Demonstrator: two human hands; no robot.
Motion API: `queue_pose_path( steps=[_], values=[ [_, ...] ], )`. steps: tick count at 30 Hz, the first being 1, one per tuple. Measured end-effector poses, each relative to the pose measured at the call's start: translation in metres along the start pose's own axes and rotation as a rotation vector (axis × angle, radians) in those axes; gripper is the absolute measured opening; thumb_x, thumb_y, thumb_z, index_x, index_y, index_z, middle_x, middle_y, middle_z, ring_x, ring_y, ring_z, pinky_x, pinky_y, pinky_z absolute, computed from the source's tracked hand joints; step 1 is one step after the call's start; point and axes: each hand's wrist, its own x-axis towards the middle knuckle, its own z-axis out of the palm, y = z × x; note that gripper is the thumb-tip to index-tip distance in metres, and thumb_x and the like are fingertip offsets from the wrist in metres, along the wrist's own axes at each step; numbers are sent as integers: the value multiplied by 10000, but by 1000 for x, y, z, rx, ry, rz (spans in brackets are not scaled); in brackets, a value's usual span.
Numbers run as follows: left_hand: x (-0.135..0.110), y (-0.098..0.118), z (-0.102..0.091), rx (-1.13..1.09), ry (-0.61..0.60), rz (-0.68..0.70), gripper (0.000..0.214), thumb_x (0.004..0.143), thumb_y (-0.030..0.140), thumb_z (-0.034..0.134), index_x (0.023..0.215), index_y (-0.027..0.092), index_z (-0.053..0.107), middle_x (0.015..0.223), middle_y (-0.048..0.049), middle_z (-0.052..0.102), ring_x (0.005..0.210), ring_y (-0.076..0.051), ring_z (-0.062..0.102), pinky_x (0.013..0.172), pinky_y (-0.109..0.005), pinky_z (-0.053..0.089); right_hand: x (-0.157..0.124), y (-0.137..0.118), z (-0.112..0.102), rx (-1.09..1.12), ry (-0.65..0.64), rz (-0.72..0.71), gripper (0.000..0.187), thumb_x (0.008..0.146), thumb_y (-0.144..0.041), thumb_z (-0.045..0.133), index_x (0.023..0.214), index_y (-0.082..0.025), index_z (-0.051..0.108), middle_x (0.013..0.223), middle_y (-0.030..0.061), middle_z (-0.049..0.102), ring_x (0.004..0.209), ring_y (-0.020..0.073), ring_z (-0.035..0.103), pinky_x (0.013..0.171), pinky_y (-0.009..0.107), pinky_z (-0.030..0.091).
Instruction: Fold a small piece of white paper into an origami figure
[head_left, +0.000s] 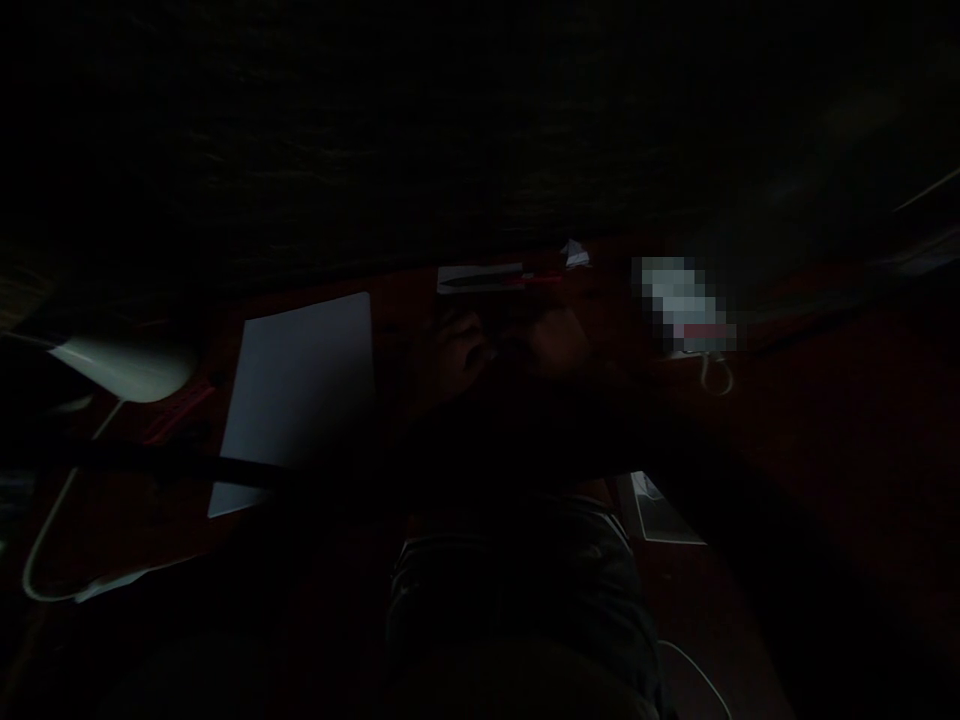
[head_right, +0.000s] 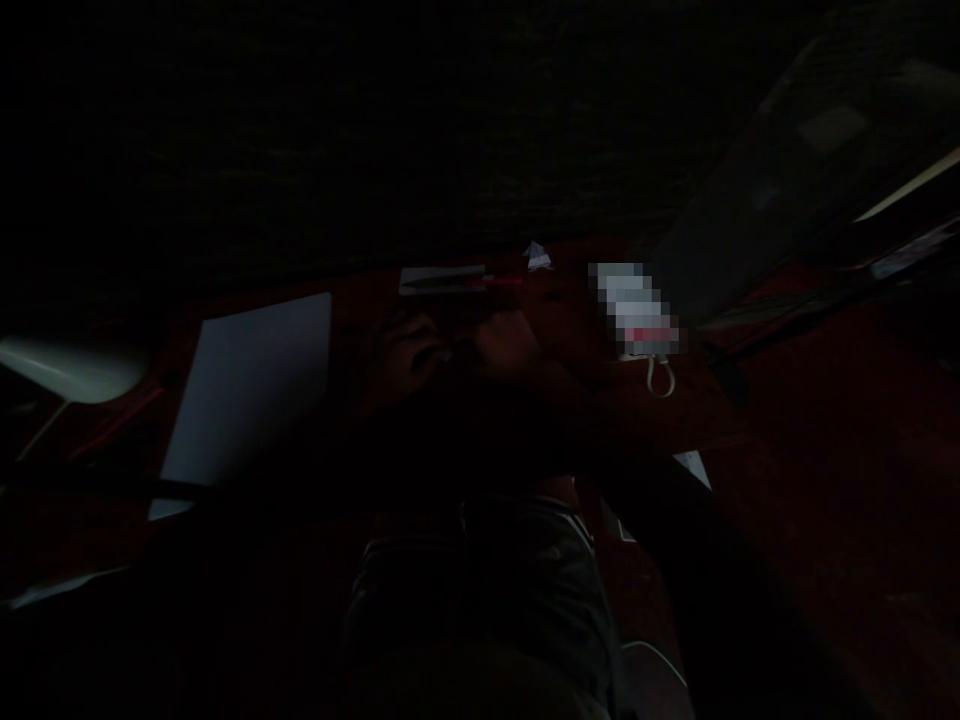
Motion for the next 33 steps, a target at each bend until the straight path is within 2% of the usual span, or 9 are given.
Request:
queue_pose_path(
  steps=[6, 11, 17, 20, 23, 27, 30, 33],
  values=[
    [-2, -4, -2, 47, -23, 41, 312, 1056, 219, 580, 1240, 230, 832, 1274, -109, 791, 1204, -352, 666, 1057, -567, 493, -1, 7, 2, -32, -41, -8, 414, 977, -319, 718, 1366, -333, 858, 1281, 73, 873, 1044, 314, 802, 839, 405, 545],
    [-7, -4, -5, 53, -43, 83, 380, 1039, 217, 582, 1341, 253, 809, 1325, -105, 781, 1216, -348, 653, 1047, -559, 489, -3, 11, 2, -51, -54, 16, 487, 995, -347, 697, 1470, -378, 801, 1350, 49, 858, 1086, 320, 799, 877, 417, 546],
    [-13, -2, -3, 82, -45, 71, 411, 1063, 273, 567, 1421, 228, 763, 1435, -126, 752, 1255, -360, 650, 1063, -567, 488, -4, 11, 1, -93, -49, -31, 493, 1033, -359, 635, 1503, -351, 782, 1298, 72, 873, 1074, 319, 793, 855, 407, 524],
    [-15, -1, -3, 87, -63, 70, 415, 1070, 293, 567, 1433, 215, 751, 1473, -134, 738, 1276, -368, 647, 1085, -578, 487, -5, 12, 3, -117, -89, -7, 463, 1043, -371, 619, 1458, -312, 816, 1228, 108, 884, 1046, 328, 794, 852, 417, 516],
    [-15, 2, -5, 80, -81, 54, 414, 1064, 283, 575, 1431, 209, 752, 1493, -142, 726, 1299, -381, 640, 1108, -598, 478, -5, 13, 6, -101, -107, 29, 404, 1046, -392, 634, 1351, -277, 873, 1130, 130, 890, 1008, 337, 795, 847, 428, 523],
    [-14, 1, -4, 30, -48, 31, 384, 1085, 296, 550, 1379, 224, 787, 1419, -138, 754, 1256, -376, 650, 1080, -594, 486, -2, 9, 9, 11, -1, 46, 346, 1065, -335, 634, 1302, -298, 883, 1210, 103, 880, 1143, 328, 793, 925, 431, 564],
    [-7, -6, 3, -47, 18, -2, 312, 1096, 305, 551, 1216, 242, 833, 1288, -107, 793, 1200, -346, 664, 1071, -569, 492, 4, 5, 13, 110, 58, 91, 336, 1056, -283, 651, 1314, -300, 866, 1278, 90, 866, 1169, 309, 796, 953, 422, 593],
    [4, -16, 13, -150, 119, -42, 266, 1083, 238, 567, 1040, 247, 829, 1185, -74, 801, 1169, -295, 679, 1087, -512, 505, 11, 8, 23, 181, 98, 134, 351, 1011, -239, 698, 1325, -275, 851, 1307, 108, 856, 1162, 315, 803, 970, 435, 621]
  ],
)
